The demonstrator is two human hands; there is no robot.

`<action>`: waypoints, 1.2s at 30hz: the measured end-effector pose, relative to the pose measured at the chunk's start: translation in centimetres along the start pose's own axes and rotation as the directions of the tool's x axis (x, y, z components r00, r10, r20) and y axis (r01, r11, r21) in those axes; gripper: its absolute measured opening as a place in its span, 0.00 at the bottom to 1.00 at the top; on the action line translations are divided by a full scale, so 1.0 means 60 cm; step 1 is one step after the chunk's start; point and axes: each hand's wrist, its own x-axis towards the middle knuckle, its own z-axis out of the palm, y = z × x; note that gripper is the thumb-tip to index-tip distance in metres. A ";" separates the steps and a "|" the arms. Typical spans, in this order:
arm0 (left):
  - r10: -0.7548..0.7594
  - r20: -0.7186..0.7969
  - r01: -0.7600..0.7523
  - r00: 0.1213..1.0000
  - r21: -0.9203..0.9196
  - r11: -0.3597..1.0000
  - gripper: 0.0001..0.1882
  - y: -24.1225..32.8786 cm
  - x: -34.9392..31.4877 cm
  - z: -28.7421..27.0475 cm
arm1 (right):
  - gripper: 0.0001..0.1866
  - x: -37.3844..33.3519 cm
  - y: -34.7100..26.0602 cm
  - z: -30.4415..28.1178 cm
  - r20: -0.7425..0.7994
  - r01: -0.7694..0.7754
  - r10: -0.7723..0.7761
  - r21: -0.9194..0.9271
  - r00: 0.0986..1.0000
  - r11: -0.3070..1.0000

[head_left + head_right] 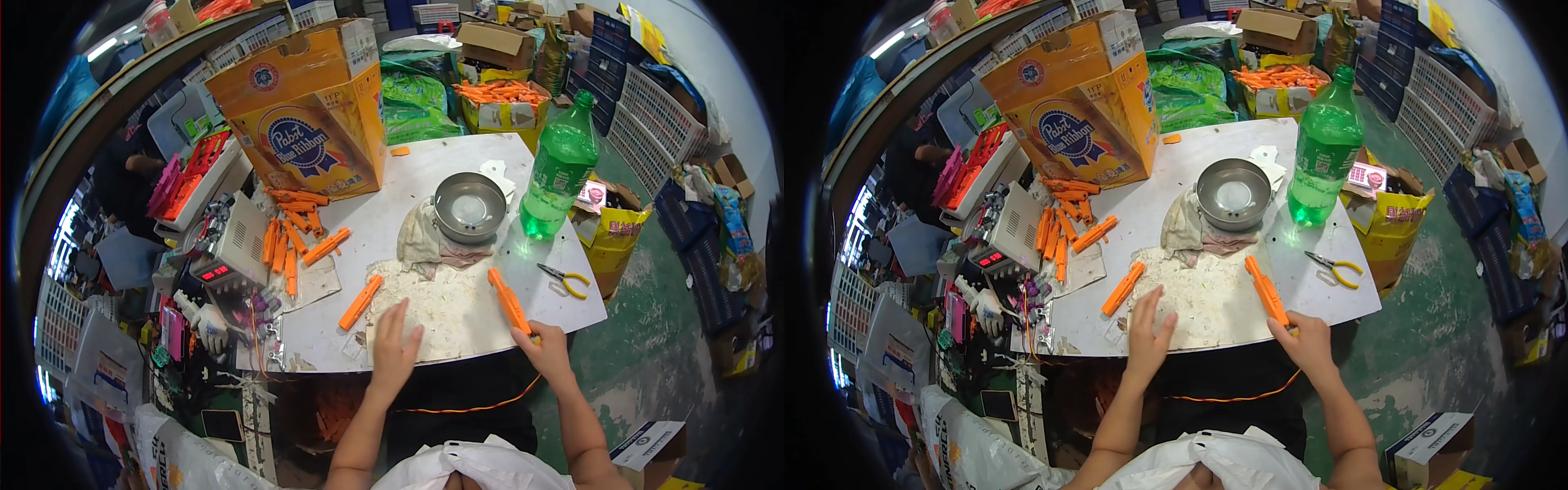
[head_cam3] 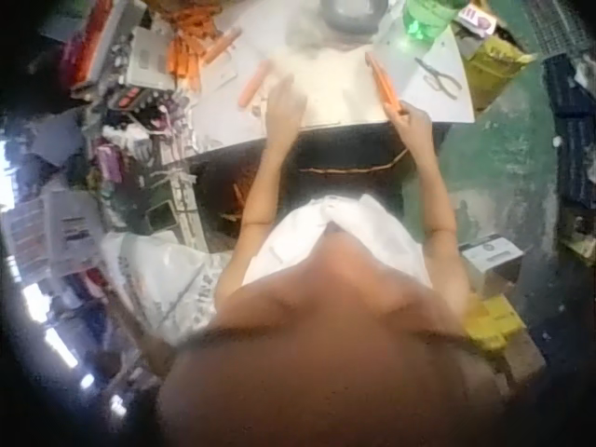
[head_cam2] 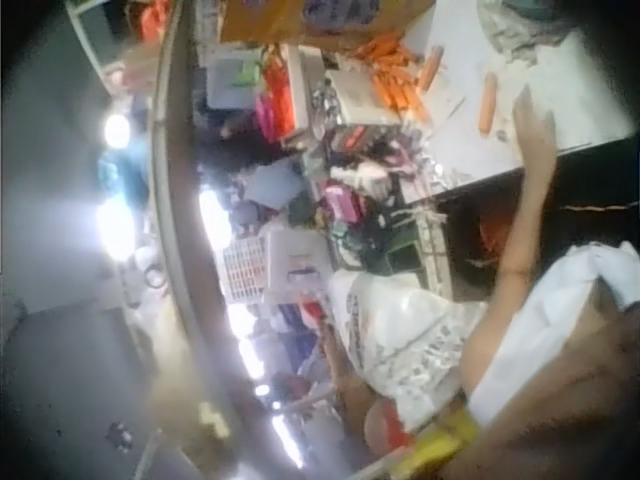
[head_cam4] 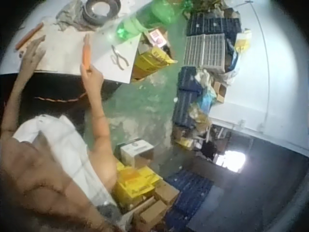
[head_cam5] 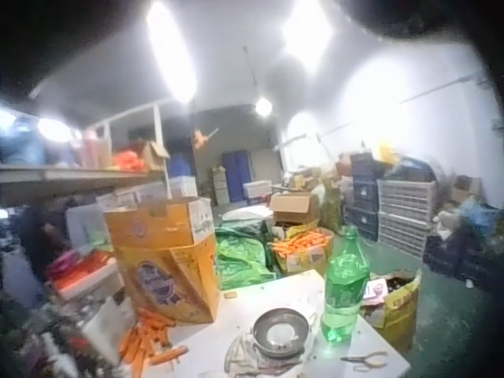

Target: The person assembles small orange plastic components on a cluttered workbench. They insert small metal rings into the plastic pieces and use pliers to secure them. The person handles the parts one at a time, picking them up from a pile and placing them back down after assembly.

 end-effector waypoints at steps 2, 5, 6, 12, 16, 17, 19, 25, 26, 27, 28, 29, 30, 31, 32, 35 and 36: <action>-0.114 0.157 0.167 0.981 -0.382 0.909 0.29 0.024 -0.007 0.020 | 0.19 -0.018 -0.016 -0.001 0.369 -0.386 0.186 0.598 0.911 0.702; -0.086 0.394 0.394 0.915 -0.829 0.397 0.32 0.056 -0.012 0.065 | 0.27 -0.037 -0.018 0.044 0.660 -0.652 -0.176 0.750 0.730 0.107; -0.016 0.456 0.452 0.890 -0.877 0.162 0.34 0.064 -0.010 0.073 | 0.28 -0.044 -0.020 0.064 0.694 -0.732 -0.275 0.679 0.665 -0.055; -0.211 0.408 0.457 0.888 -0.837 0.301 0.23 0.064 -0.012 0.031 | 0.27 -0.102 -0.002 0.071 0.655 -0.633 0.044 0.709 0.755 0.312; -0.294 0.365 0.467 0.883 -0.742 0.482 0.25 0.046 -0.020 0.005 | 0.10 -0.138 0.036 -0.001 0.146 0.225 -0.171 -0.596 0.974 0.771; -0.274 0.352 0.446 0.895 -0.723 0.527 0.26 0.045 -0.021 0.006 | 0.06 -0.132 0.025 -0.007 0.082 0.208 -0.194 -0.520 0.977 0.828; -0.234 0.366 0.431 0.901 -0.681 0.592 0.27 0.050 -0.024 0.015 | 0.05 -0.112 -0.025 -0.014 0.018 0.141 -0.140 -0.133 0.990 0.981; -0.066 0.320 0.247 0.945 -0.568 0.785 0.26 0.058 -0.033 0.026 | 0.06 -0.019 -0.122 0.052 -0.109 0.312 -0.294 0.249 0.950 0.917; -0.085 0.322 0.257 0.943 -0.544 0.799 0.25 0.068 -0.032 0.017 | 0.06 -0.014 -0.122 0.061 -0.084 0.293 -0.281 0.288 0.956 0.912; -0.109 0.318 0.269 0.942 -0.516 0.813 0.24 0.071 -0.033 0.009 | 0.06 -0.008 -0.121 0.073 -0.053 0.274 -0.272 0.331 0.961 0.903; -0.112 0.296 0.254 0.948 -0.500 0.828 0.24 0.069 -0.033 0.004 | 0.07 -0.003 -0.122 0.082 -0.020 0.254 -0.266 0.373 0.964 0.893; -0.114 0.275 0.240 0.955 -0.483 0.842 0.24 0.067 -0.033 0.001 | 0.10 0.000 -0.125 0.089 -0.005 0.250 -0.269 0.388 0.963 0.887; -0.116 0.257 0.229 0.959 -0.468 0.853 0.24 0.064 -0.034 -0.001 | 0.10 0.000 -0.124 0.098 0.003 0.237 -0.260 0.405 0.966 0.883; -0.123 0.251 0.228 0.960 -0.451 0.863 0.24 0.062 -0.035 -0.002 | 0.11 0.000 -0.122 0.110 0.009 0.223 -0.249 0.421 0.968 0.879; -0.128 0.247 0.227 0.961 -0.434 0.872 0.24 0.060 -0.035 -0.003 | 0.11 0.001 -0.122 0.119 0.014 0.208 -0.239 0.437 0.971 0.875; -0.081 0.189 0.143 0.979 -0.342 0.929 0.24 0.061 -0.035 0.000 | 0.13 -0.001 -0.127 0.138 -0.010 0.161 -0.175 0.447 0.985 0.880; -0.049 0.163 0.097 0.985 -0.303 0.948 0.24 0.063 -0.032 0.001 | 0.13 -0.001 -0.126 0.143 0.012 0.119 -0.143 0.495 0.990 0.861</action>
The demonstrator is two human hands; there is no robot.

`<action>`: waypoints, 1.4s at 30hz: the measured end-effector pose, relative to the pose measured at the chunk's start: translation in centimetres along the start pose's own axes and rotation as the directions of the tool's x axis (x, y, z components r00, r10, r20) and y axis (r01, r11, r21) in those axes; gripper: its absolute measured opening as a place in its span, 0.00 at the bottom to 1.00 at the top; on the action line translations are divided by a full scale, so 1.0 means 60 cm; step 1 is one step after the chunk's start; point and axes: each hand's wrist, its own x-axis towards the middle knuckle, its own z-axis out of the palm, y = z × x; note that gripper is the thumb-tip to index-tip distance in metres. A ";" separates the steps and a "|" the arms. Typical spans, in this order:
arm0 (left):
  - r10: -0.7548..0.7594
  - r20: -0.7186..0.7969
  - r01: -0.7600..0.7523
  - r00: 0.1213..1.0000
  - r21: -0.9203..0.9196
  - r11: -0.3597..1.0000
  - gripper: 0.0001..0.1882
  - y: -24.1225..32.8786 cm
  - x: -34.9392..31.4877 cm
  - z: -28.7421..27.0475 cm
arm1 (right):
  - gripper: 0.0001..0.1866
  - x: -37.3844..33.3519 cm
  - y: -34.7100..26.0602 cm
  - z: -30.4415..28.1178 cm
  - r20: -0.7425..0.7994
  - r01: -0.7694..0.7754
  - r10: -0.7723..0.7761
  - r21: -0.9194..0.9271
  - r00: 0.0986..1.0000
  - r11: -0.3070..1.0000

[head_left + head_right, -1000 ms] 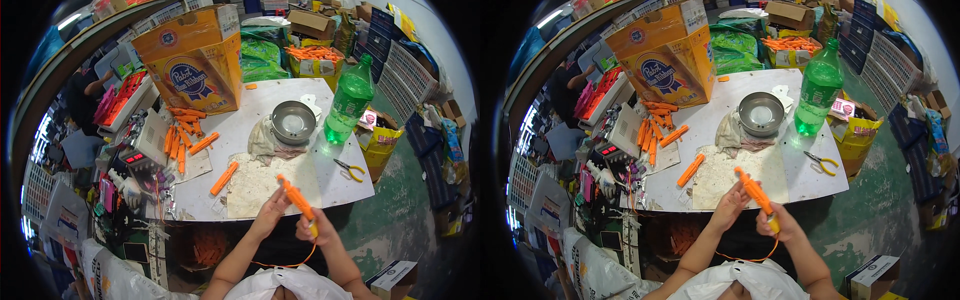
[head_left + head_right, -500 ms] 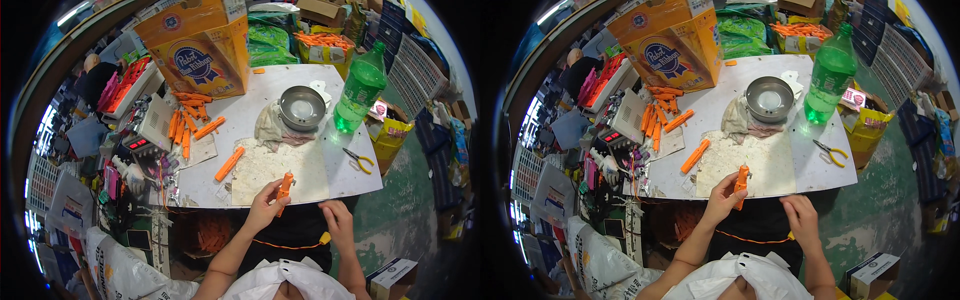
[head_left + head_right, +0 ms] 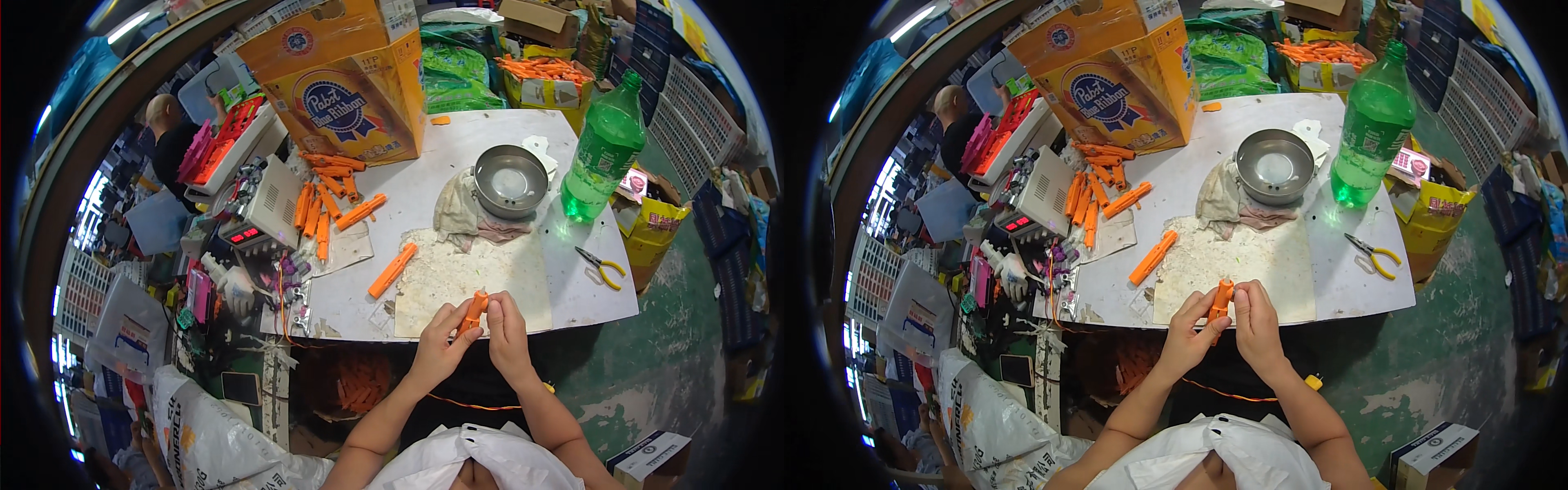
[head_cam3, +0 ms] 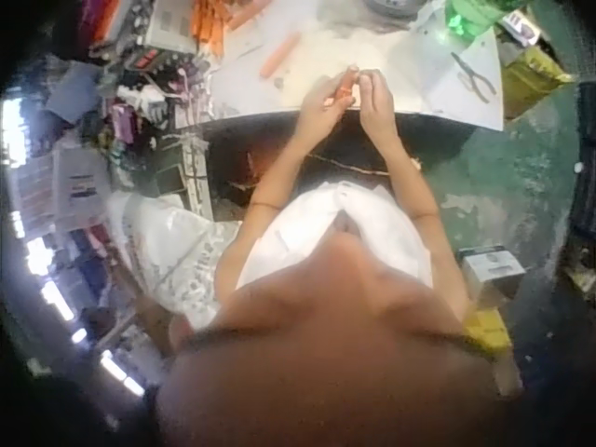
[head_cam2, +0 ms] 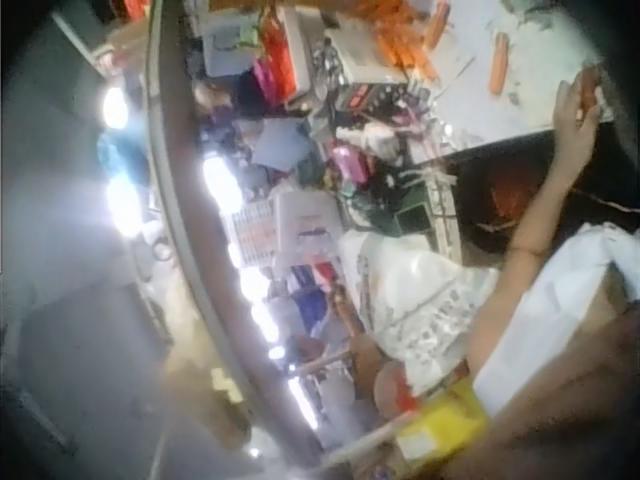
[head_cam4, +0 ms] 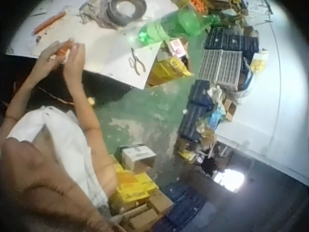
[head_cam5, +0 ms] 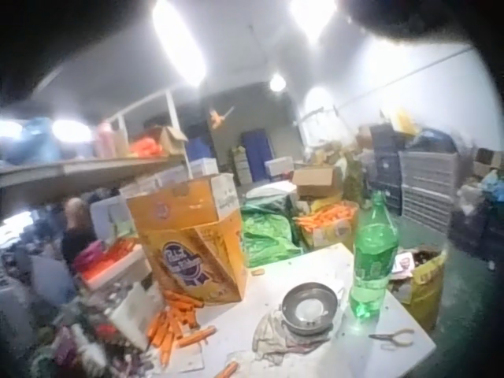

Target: The person assembles small orange plastic components on a cluttered workbench. They insert small metal rings into the plastic pieces and use pliers to secure them. The person handles the parts one at a time, picking them up from a pile and placing them back down after assembly.

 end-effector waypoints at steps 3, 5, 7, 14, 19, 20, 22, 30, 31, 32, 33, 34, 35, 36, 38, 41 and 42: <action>0.047 0.003 -0.047 0.999 0.079 0.996 0.24 0.003 0.011 -0.003 | 0.13 -0.002 0.007 0.002 0.024 -0.107 0.105 0.153 0.994 0.982; 0.067 0.000 -0.067 0.998 0.054 0.996 0.24 0.002 0.015 -0.004 | 0.11 -0.001 0.007 -0.002 0.059 -0.169 0.160 0.238 0.985 0.956; 0.085 -0.001 -0.084 0.996 0.038 0.996 0.24 0.003 0.023 -0.002 | 0.09 0.006 0.004 -0.004 -0.060 0.127 -0.129 -0.028 0.990 0.991; 0.077 -0.071 -0.072 0.994 0.075 0.995 0.24 0.006 0.021 0.024 | 0.07 0.023 0.006 -0.008 -0.070 0.274 -0.302 -0.266 0.951 0.924; -0.322 0.072 0.309 0.944 -0.533 0.788 0.23 -0.014 0.021 0.018 | 0.04 0.072 0.083 -0.136 -0.124 0.246 -0.359 -0.525 0.925 0.815; -0.356 0.134 0.359 0.925 -0.615 0.702 0.22 -0.016 0.021 0.008 | 0.04 0.079 0.075 -0.195 -0.246 0.042 -0.242 -0.614 0.939 0.789; -0.391 0.255 0.438 0.884 -0.747 0.501 0.22 -0.011 0.026 -0.016 | 0.12 0.075 0.091 -0.302 -0.266 -0.114 -0.290 -0.886 0.919 0.450; -0.242 0.467 0.509 0.851 -0.847 0.152 0.18 -0.029 0.040 0.009 | 0.12 0.067 0.171 -0.374 0.026 0.071 -0.294 -0.987 0.956 0.145; -0.313 0.478 0.543 0.820 -0.823 0.165 0.18 -0.017 0.041 0.009 | 0.13 0.063 0.167 -0.367 -0.123 0.025 -0.254 -0.860 0.959 0.509; -0.305 0.494 0.556 0.814 -0.814 0.167 0.18 -0.011 0.044 0.005 | 0.14 0.053 0.154 -0.364 -0.242 -0.028 -0.150 -0.604 0.959 0.796; -0.297 0.517 0.576 0.803 -0.801 0.163 0.18 -0.007 0.045 0.002 | 0.15 0.047 0.136 -0.366 -0.313 -0.093 0.007 -0.262 0.950 0.961; -0.291 0.547 0.603 0.785 -0.782 0.155 0.18 -0.007 0.045 0.001 | 0.15 0.047 0.112 -0.350 -0.315 -0.058 0.056 0.003 0.947 0.998; -0.326 0.548 0.613 0.770 -0.777 0.142 0.17 0.002 0.043 -0.001 | 0.15 0.045 0.087 -0.311 -0.296 -0.024 0.115 0.293 0.948 0.956; -0.316 0.569 0.628 0.759 -0.768 0.125 0.17 0.003 0.044 -0.001 | 0.16 0.042 0.075 -0.286 -0.229 -0.005 0.125 0.462 0.965 0.887; -0.290 0.614 0.661 0.734 -0.744 0.097 0.17 0.005 0.045 -0.001 | 0.17 0.041 0.058 -0.244 -0.037 -0.040 0.090 0.687 0.995 0.726; -0.210 0.660 0.684 0.721 -0.726 0.070 0.16 0.008 0.043 -0.004 | 0.14 0.037 0.038 -0.197 0.258 -0.230 0.060 0.705 0.964 0.671; -0.231 0.664 0.693 0.711 -0.718 0.067 0.17 0.011 0.042 -0.007 | 0.12 0.034 0.035 -0.188 0.344 -0.315 0.102 0.650 0.933 0.691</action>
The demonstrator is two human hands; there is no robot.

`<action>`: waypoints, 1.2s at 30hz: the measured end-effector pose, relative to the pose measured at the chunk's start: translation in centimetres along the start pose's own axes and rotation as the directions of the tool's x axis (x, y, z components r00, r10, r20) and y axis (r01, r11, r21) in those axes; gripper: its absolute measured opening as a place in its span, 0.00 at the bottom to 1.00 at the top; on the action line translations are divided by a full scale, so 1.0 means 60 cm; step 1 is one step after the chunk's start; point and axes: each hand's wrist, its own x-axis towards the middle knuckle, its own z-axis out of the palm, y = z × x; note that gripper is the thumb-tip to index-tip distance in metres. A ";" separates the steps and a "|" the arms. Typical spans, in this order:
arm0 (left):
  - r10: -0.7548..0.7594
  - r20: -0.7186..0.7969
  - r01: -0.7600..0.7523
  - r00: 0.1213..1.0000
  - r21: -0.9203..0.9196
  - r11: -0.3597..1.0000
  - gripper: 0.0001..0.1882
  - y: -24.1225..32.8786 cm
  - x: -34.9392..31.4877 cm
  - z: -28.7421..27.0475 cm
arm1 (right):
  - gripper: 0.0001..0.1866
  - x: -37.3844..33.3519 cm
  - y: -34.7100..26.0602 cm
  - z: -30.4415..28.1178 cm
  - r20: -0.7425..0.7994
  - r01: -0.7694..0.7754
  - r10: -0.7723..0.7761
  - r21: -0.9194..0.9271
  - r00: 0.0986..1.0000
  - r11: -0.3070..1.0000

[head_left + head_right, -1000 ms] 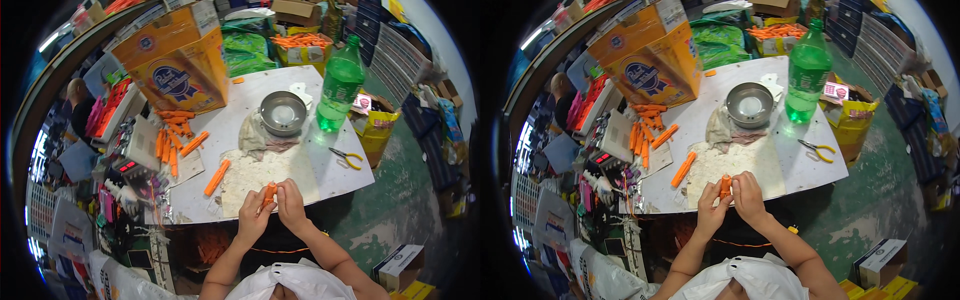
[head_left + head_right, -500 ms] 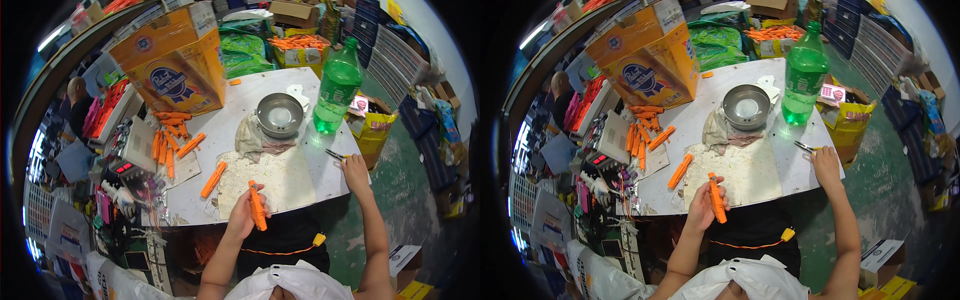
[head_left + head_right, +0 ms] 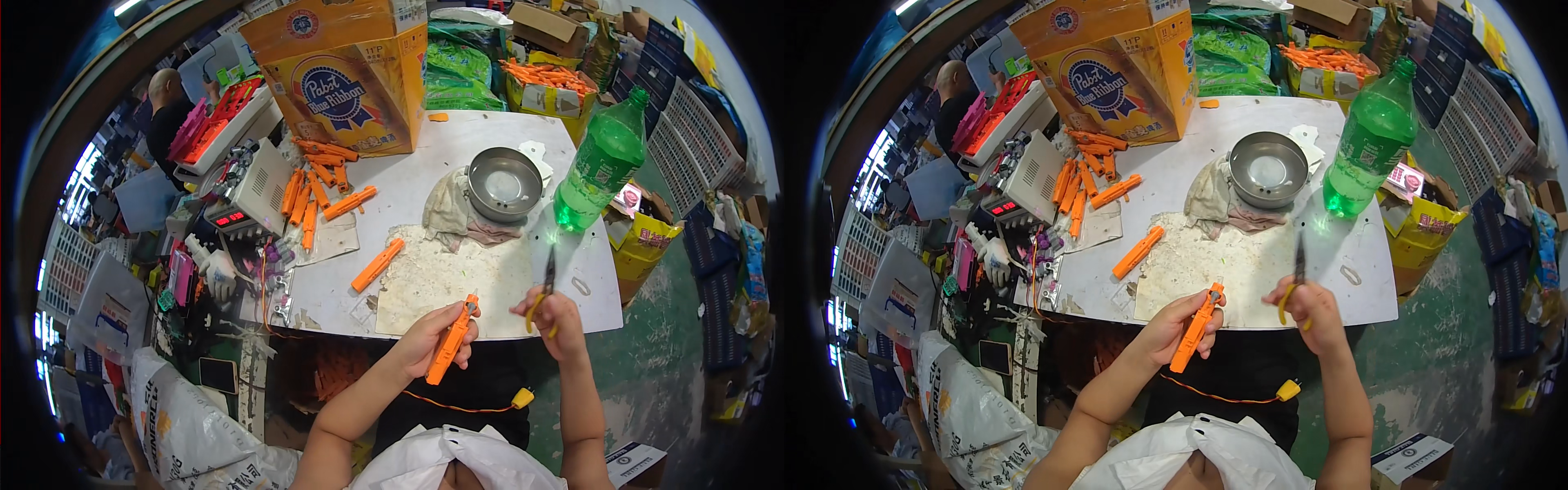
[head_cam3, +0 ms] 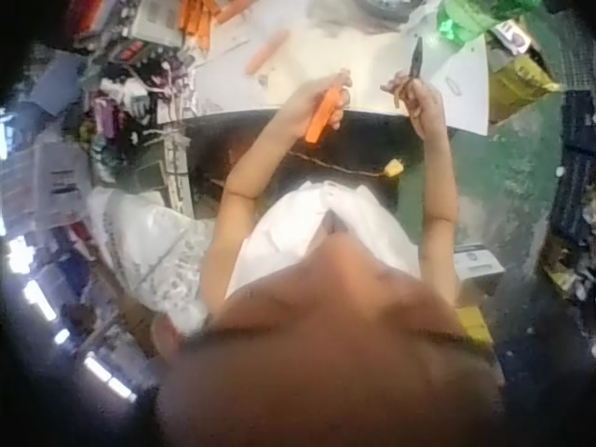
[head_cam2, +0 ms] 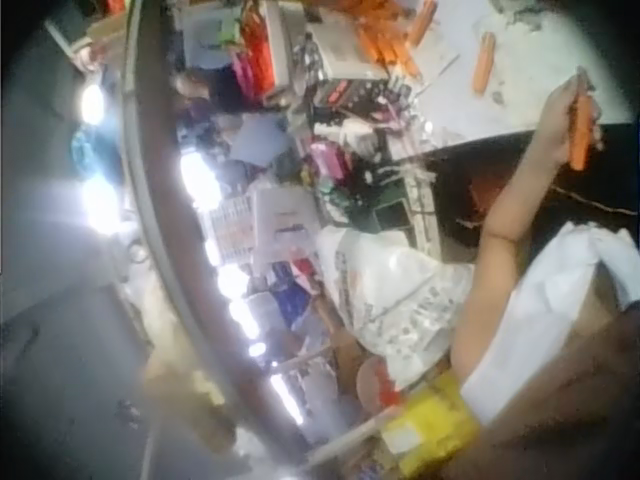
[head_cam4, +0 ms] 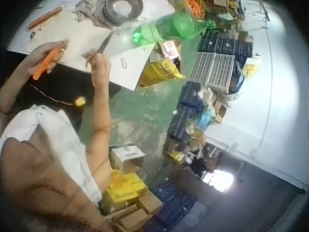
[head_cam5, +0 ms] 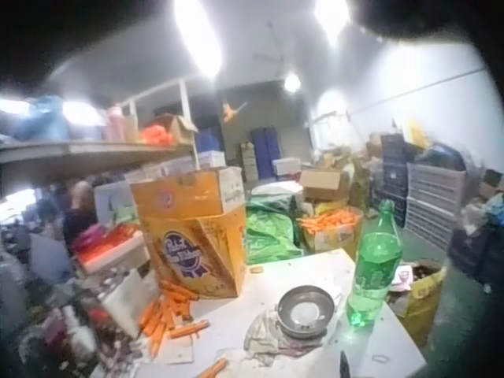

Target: The person assembles small orange plastic components on a cluttered workbench. They insert small metal rings into the plastic pieces and use pliers to secure them. The person handles the parts one at a time, picking them up from a pile and placing them back down after assembly.

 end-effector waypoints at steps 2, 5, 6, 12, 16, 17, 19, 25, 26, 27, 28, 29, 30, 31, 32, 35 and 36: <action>-0.018 -0.056 0.018 0.998 -0.001 1.000 0.18 0.006 -0.008 0.006 | 0.09 -0.001 -0.027 0.047 0.062 0.048 -0.010 -0.643 0.998 0.764; -0.071 -0.069 0.073 0.995 0.025 0.997 0.18 0.016 -0.020 0.018 | 0.08 0.016 -0.044 0.056 0.452 0.459 -0.174 -0.888 0.875 -0.002; -0.095 -0.062 0.097 0.994 0.033 0.995 0.18 0.018 -0.023 0.021 | 0.10 0.022 -0.050 0.052 0.626 0.572 -0.176 -0.772 0.760 -0.276; -0.197 -0.046 0.201 0.979 0.099 0.975 0.18 0.027 -0.032 0.028 | 0.09 0.033 -0.093 0.059 0.708 0.569 -0.019 -0.584 0.706 -0.579; -0.234 -0.046 0.238 0.971 0.123 0.963 0.18 0.030 -0.035 0.029 | 0.09 0.038 -0.100 0.060 0.731 0.588 0.044 -0.509 0.681 -0.628; -0.245 -0.044 0.248 0.969 0.126 0.960 0.18 0.030 -0.035 0.029 | 0.09 0.039 -0.099 0.059 0.741 0.600 0.043 -0.506 0.670 -0.620; -0.264 -0.039 0.267 0.964 0.118 0.956 0.18 0.030 -0.035 0.028 | 0.08 0.041 -0.096 0.059 0.761 0.623 0.041 -0.498 0.647 -0.603; -0.307 -0.011 0.305 0.952 0.156 0.939 0.17 0.037 -0.037 0.022 | 0.09 0.047 -0.096 0.055 0.841 0.717 0.079 -0.403 0.536 -0.569; -0.313 0.004 0.307 0.950 0.176 0.935 0.17 0.038 -0.037 0.021 | 0.09 0.045 -0.096 0.056 0.853 0.716 0.055 -0.399 0.519 -0.573; -0.273 -0.013 0.271 0.962 0.183 0.945 0.17 0.037 -0.038 0.022 | 0.09 0.042 -0.094 0.057 0.865 0.718 0.032 -0.394 0.501 -0.575; -0.233 -0.030 0.234 0.972 0.191 0.953 0.17 0.033 -0.040 0.026 | 0.10 0.038 -0.091 0.058 0.877 0.719 0.009 -0.388 0.481 -0.577; -0.192 -0.046 0.198 0.980 0.200 0.960 0.17 0.028 -0.042 0.030 | 0.11 0.033 -0.081 0.059 0.854 0.679 -0.049 -0.445 0.518 -0.585; -0.104 -0.050 0.112 0.993 0.214 0.970 0.17 0.020 -0.032 0.034 | 0.11 0.023 -0.071 0.056 0.820 0.620 -0.105 -0.502 0.562 -0.603; 0.003 -0.076 0.014 0.997 0.226 0.974 0.17 0.010 -0.030 0.040 | 0.12 0.021 -0.054 0.057 0.793 0.578 -0.165 -0.552 0.586 -0.600; 0.109 -0.100 -0.082 0.989 0.241 0.967 0.17 -0.001 -0.026 0.045 | 0.12 0.022 -0.040 0.057 0.777 0.552 -0.225 -0.588 0.588 -0.590; 0.311 -0.126 -0.265 0.942 0.290 0.920 0.17 -0.026 -0.009 0.048 | 0.13 0.020 0.007 0.057 0.701 0.472 -0.397 -0.702 0.593 -0.533; 0.345 -0.123 -0.305 0.930 0.265 0.915 0.18 -0.029 -0.004 0.048 | 0.13 0.021 0.024 0.055 0.668 0.452 -0.447 -0.738 0.595 -0.501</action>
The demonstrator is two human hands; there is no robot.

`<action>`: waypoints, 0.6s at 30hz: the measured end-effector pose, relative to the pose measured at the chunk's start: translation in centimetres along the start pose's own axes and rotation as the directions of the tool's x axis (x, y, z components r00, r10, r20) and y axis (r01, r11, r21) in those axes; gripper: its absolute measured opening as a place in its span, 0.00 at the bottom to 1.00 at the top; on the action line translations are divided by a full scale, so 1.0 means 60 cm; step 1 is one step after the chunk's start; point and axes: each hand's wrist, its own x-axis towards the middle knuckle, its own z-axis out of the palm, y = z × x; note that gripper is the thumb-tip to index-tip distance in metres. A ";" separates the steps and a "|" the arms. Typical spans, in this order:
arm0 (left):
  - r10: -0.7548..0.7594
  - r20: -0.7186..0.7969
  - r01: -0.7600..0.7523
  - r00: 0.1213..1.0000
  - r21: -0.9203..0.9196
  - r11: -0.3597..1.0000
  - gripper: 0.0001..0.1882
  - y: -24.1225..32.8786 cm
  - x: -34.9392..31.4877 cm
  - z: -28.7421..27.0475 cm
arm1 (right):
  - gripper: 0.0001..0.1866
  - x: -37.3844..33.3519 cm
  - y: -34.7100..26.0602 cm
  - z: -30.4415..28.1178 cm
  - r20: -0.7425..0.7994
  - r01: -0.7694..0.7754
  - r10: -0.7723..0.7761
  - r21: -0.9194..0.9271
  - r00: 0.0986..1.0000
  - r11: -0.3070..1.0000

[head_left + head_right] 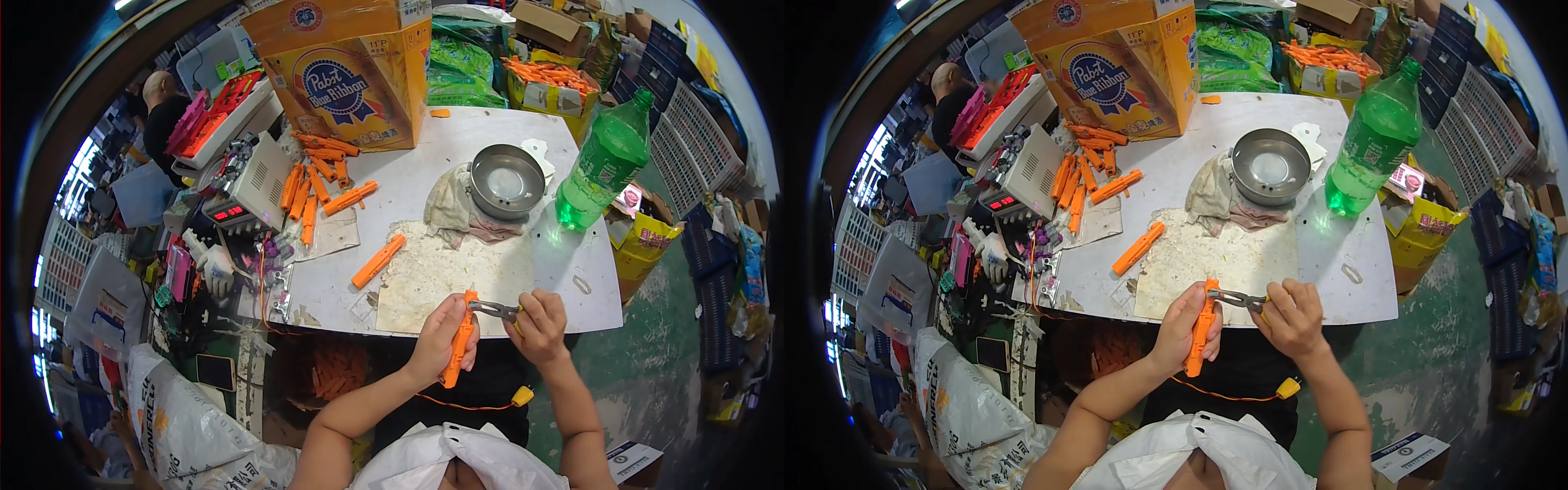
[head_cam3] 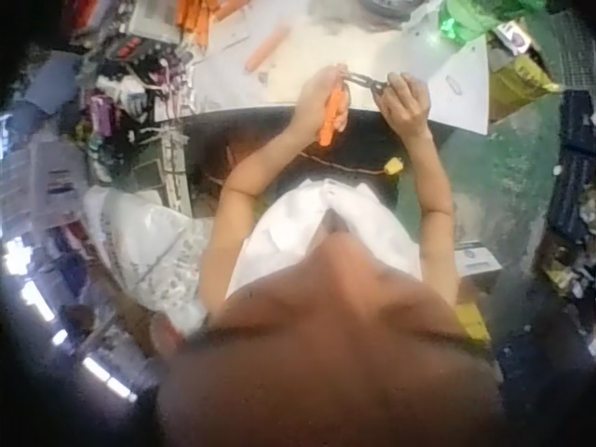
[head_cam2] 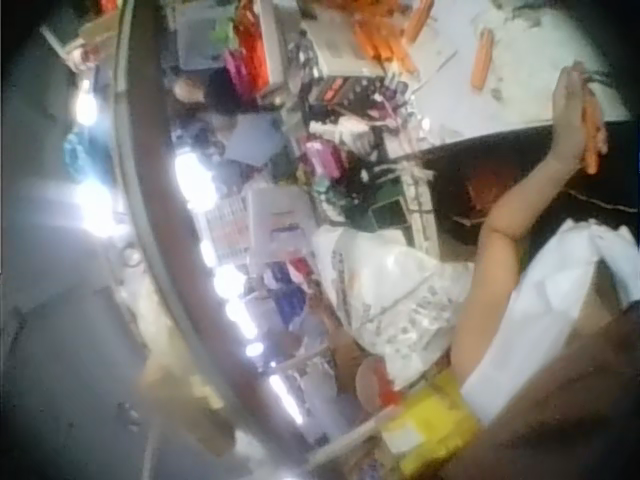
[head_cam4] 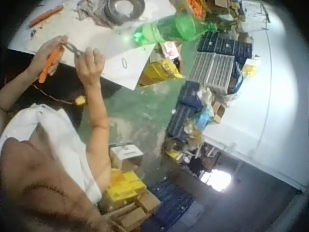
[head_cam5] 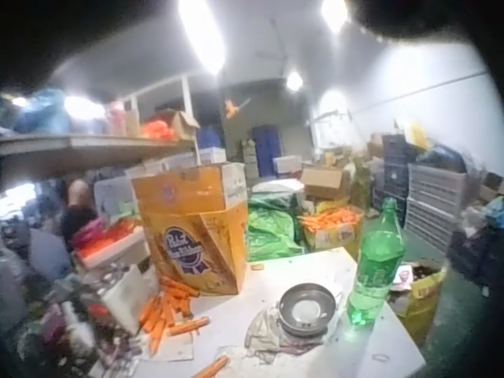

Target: The person assembles small orange plastic components on a cluttered workbench. They insert small metal rings into the plastic pieces and use pliers to secure them. The person handles the parts one at a time, picking them up from a pile and placing them back down after assembly.

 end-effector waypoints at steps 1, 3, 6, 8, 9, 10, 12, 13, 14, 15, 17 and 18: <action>-0.040 0.005 0.041 0.999 -0.045 0.998 0.17 0.003 0.003 0.001 | 0.13 -0.004 -0.005 0.009 -0.033 -0.051 0.051 0.015 0.998 0.999; -0.112 0.075 0.115 0.991 -0.027 0.993 0.19 0.016 0.014 -0.005 | 0.13 -0.006 -0.011 0.017 -0.043 -0.089 0.093 0.072 0.995 0.993; -0.088 0.048 0.087 0.995 0.024 0.996 0.20 0.018 0.015 0.002 | 0.13 -0.005 -0.013 0.019 -0.049 -0.121 0.126 0.086 0.991 0.989; -0.014 0.013 0.013 1.000 0.052 0.999 0.20 0.015 0.016 0.008 | 0.13 -0.001 -0.015 0.024 -0.078 -0.131 0.137 0.086 0.987 0.988; 0.028 0.009 -0.029 1.000 0.053 0.998 0.21 0.009 0.018 0.009 | 0.13 0.000 -0.018 0.030 -0.102 -0.133 0.142 0.090 0.985 0.987; 0.071 0.005 -0.071 0.997 0.054 0.996 0.21 0.008 0.019 0.010 | 0.13 0.001 -0.019 0.033 -0.126 -0.134 0.146 0.096 0.981 0.986; 0.021 0.031 -0.021 0.999 0.009 1.000 0.21 0.010 0.015 0.013 | 0.13 -0.002 -0.014 0.029 -0.155 -0.105 0.112 0.056 0.981 0.993; -0.006 0.044 0.007 0.999 -0.015 1.000 0.22 0.012 0.013 0.015 | 0.13 -0.005 -0.011 0.028 -0.167 -0.092 0.097 0.037 0.981 0.995; -0.065 0.071 0.069 0.995 -0.061 0.996 0.21 0.017 0.011 0.014 | 0.13 -0.005 -0.009 0.025 -0.164 -0.079 0.086 0.048 0.983 0.996; -0.126 0.100 0.136 0.987 -0.103 0.985 0.21 0.024 0.008 0.012 | 0.13 -0.005 -0.009 0.019 -0.162 -0.071 0.080 0.059 0.984 0.996; -0.117 0.066 0.118 0.991 -0.018 0.993 0.21 0.023 0.008 0.010 | 0.13 -0.007 -0.009 0.019 -0.149 -0.067 0.078 0.075 0.986 0.995; -0.031 0.010 0.030 0.999 0.117 0.993 0.20 0.022 0.007 0.009 | 0.13 -0.002 -0.010 0.025 -0.145 -0.066 0.077 0.084 0.986 0.994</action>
